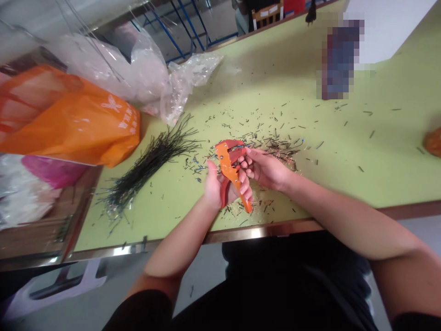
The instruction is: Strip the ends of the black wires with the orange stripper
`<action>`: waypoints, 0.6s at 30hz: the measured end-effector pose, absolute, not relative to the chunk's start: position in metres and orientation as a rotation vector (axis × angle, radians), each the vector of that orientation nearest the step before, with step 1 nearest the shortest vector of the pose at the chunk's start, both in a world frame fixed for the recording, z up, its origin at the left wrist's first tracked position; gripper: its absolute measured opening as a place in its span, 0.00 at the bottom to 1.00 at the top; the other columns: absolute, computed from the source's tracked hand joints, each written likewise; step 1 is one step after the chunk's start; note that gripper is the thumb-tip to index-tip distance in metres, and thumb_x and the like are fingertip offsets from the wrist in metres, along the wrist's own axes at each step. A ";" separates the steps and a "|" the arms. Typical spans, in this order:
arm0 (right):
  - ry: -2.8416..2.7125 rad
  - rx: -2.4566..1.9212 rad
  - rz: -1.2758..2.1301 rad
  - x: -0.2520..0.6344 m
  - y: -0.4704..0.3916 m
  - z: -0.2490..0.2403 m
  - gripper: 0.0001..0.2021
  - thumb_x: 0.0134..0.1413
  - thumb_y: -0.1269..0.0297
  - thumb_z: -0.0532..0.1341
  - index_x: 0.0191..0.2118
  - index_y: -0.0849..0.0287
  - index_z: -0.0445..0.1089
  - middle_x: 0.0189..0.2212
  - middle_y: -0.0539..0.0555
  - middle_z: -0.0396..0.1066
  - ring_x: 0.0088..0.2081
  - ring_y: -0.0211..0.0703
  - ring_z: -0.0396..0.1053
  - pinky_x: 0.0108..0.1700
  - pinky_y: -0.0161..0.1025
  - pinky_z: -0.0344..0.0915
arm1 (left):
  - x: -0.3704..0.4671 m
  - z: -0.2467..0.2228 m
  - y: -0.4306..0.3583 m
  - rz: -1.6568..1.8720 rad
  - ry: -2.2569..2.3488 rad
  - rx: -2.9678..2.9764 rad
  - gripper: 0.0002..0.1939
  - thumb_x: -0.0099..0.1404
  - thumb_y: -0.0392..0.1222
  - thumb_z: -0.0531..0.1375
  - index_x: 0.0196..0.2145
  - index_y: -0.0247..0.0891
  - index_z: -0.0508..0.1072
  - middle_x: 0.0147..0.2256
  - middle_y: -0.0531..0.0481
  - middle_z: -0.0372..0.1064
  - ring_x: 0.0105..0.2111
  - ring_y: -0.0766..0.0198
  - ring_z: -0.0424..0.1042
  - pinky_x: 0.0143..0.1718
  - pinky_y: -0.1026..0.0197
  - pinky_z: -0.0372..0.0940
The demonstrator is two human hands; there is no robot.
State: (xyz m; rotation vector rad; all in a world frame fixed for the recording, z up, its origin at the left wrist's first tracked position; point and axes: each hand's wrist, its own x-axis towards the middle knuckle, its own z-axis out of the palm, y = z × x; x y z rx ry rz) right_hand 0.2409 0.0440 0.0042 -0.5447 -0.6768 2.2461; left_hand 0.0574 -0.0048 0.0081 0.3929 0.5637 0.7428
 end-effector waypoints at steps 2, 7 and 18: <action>-0.664 -0.566 2.199 0.239 0.043 0.004 0.14 0.68 0.57 0.68 0.33 0.59 0.74 0.27 0.49 0.74 0.27 0.34 0.73 0.31 0.28 0.73 | 0.057 0.009 -0.004 0.731 0.538 0.452 0.53 0.64 0.85 0.29 0.32 0.36 0.73 0.25 0.43 0.70 0.32 0.49 0.78 0.39 0.45 0.75; -0.713 -0.669 2.082 0.234 0.040 0.005 0.14 0.66 0.55 0.70 0.32 0.57 0.76 0.28 0.51 0.75 0.28 0.36 0.71 0.32 0.32 0.74 | 0.058 0.007 -0.002 0.740 0.520 0.543 0.52 0.64 0.86 0.32 0.30 0.36 0.74 0.23 0.45 0.68 0.26 0.54 0.75 0.36 0.48 0.75; -0.802 -0.763 1.948 0.232 0.038 0.008 0.18 0.56 0.48 0.75 0.29 0.57 0.76 0.28 0.52 0.77 0.31 0.39 0.73 0.35 0.35 0.72 | 0.061 0.008 0.000 0.756 0.626 0.441 0.50 0.66 0.85 0.34 0.28 0.37 0.73 0.20 0.47 0.66 0.22 0.57 0.72 0.31 0.51 0.73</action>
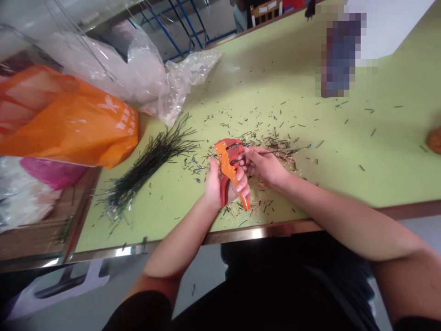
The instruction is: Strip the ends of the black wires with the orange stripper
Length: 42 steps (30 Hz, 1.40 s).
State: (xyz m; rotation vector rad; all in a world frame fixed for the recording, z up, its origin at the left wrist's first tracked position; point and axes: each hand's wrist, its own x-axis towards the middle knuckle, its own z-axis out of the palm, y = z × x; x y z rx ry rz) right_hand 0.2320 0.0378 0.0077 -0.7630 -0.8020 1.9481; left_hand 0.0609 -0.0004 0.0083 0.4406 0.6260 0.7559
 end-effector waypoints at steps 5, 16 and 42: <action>-0.812 -0.833 1.883 0.229 0.036 0.009 0.19 0.53 0.47 0.76 0.29 0.57 0.77 0.28 0.51 0.76 0.34 0.39 0.74 0.41 0.36 0.73 | 0.065 0.010 0.003 0.776 0.654 0.413 0.51 0.67 0.82 0.28 0.25 0.37 0.71 0.18 0.47 0.64 0.17 0.59 0.69 0.24 0.56 0.69; -0.730 -0.938 1.851 0.225 0.037 0.005 0.15 0.59 0.55 0.74 0.28 0.57 0.75 0.29 0.50 0.77 0.33 0.38 0.74 0.45 0.37 0.75 | 0.070 0.011 0.005 0.773 0.678 0.395 0.52 0.68 0.80 0.27 0.20 0.38 0.70 0.15 0.50 0.60 0.14 0.63 0.66 0.20 0.58 0.67; -1.030 -1.101 1.410 0.252 0.070 0.010 0.21 0.66 0.48 0.69 0.26 0.55 0.72 0.34 0.54 0.75 0.35 0.38 0.71 0.37 0.37 0.74 | 0.050 0.018 0.024 0.951 0.885 0.458 0.47 0.70 0.82 0.39 0.28 0.36 0.76 0.24 0.45 0.72 0.22 0.60 0.74 0.27 0.56 0.73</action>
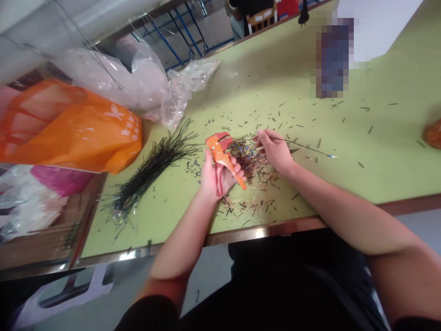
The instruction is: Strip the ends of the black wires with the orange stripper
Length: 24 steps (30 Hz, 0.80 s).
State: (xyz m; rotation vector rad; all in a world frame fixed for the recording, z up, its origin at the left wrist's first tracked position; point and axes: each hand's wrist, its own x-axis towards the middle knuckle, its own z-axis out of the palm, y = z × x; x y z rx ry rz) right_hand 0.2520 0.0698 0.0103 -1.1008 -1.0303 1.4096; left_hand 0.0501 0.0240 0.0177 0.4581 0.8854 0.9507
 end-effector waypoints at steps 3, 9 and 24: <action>-1.050 -1.129 1.339 0.257 0.073 0.015 0.23 0.66 0.45 0.67 0.26 0.55 0.72 0.35 0.54 0.76 0.34 0.39 0.71 0.37 0.38 0.73 | 0.036 0.017 0.024 1.092 1.070 0.763 0.39 0.71 0.77 0.51 0.36 0.36 0.80 0.28 0.43 0.77 0.27 0.58 0.77 0.32 0.57 0.73; -1.132 -1.092 1.245 0.255 0.073 0.017 0.24 0.64 0.40 0.68 0.25 0.54 0.72 0.35 0.55 0.76 0.35 0.40 0.71 0.35 0.39 0.71 | 0.017 0.021 0.014 1.246 1.483 1.373 0.19 0.66 0.60 0.68 0.42 0.42 0.83 0.28 0.48 0.76 0.37 0.55 0.78 0.39 0.60 0.68; -1.352 -0.931 1.148 0.256 0.072 0.012 0.26 0.63 0.33 0.64 0.30 0.53 0.75 0.31 0.52 0.76 0.29 0.39 0.69 0.32 0.39 0.71 | 0.021 0.021 0.016 1.065 1.430 1.460 0.45 0.65 0.80 0.57 0.56 0.36 0.79 0.43 0.37 0.82 0.42 0.49 0.80 0.43 0.51 0.74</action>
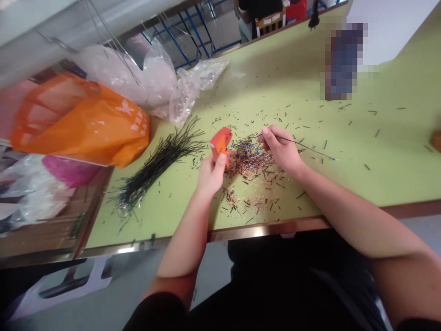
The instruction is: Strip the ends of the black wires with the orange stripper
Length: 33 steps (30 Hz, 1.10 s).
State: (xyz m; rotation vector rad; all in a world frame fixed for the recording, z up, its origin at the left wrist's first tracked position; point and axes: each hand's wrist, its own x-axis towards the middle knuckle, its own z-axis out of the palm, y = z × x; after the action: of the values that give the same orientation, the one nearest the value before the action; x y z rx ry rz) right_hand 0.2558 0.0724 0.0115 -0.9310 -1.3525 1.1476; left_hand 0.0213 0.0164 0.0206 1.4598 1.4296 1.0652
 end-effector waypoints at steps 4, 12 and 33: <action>-1.390 -0.919 1.131 0.255 0.071 0.011 0.26 0.65 0.35 0.63 0.31 0.53 0.76 0.29 0.52 0.74 0.28 0.39 0.69 0.31 0.39 0.69 | 0.023 0.022 0.014 1.122 1.431 1.499 0.44 0.65 0.81 0.56 0.55 0.38 0.80 0.45 0.38 0.82 0.43 0.48 0.81 0.45 0.50 0.74; -1.747 -0.693 0.827 0.242 0.048 0.018 0.21 0.74 0.46 0.59 0.33 0.55 0.74 0.29 0.53 0.74 0.32 0.42 0.71 0.36 0.42 0.68 | 0.030 0.006 0.020 1.030 0.924 0.979 0.47 0.65 0.81 0.57 0.63 0.39 0.75 0.46 0.37 0.83 0.38 0.51 0.84 0.38 0.53 0.77; -1.818 -0.985 0.655 0.254 0.060 0.015 0.23 0.74 0.45 0.58 0.31 0.56 0.71 0.27 0.52 0.69 0.28 0.41 0.65 0.32 0.41 0.61 | 0.038 0.007 0.013 0.837 0.877 0.840 0.48 0.72 0.78 0.49 0.67 0.32 0.70 0.51 0.30 0.81 0.42 0.48 0.85 0.47 0.49 0.78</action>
State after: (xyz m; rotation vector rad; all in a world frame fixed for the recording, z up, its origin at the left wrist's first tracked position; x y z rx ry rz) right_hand 0.2540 0.0599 0.0147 -0.9847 -1.8182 0.6547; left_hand 0.0384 0.0129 0.0072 0.8397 0.8769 0.8370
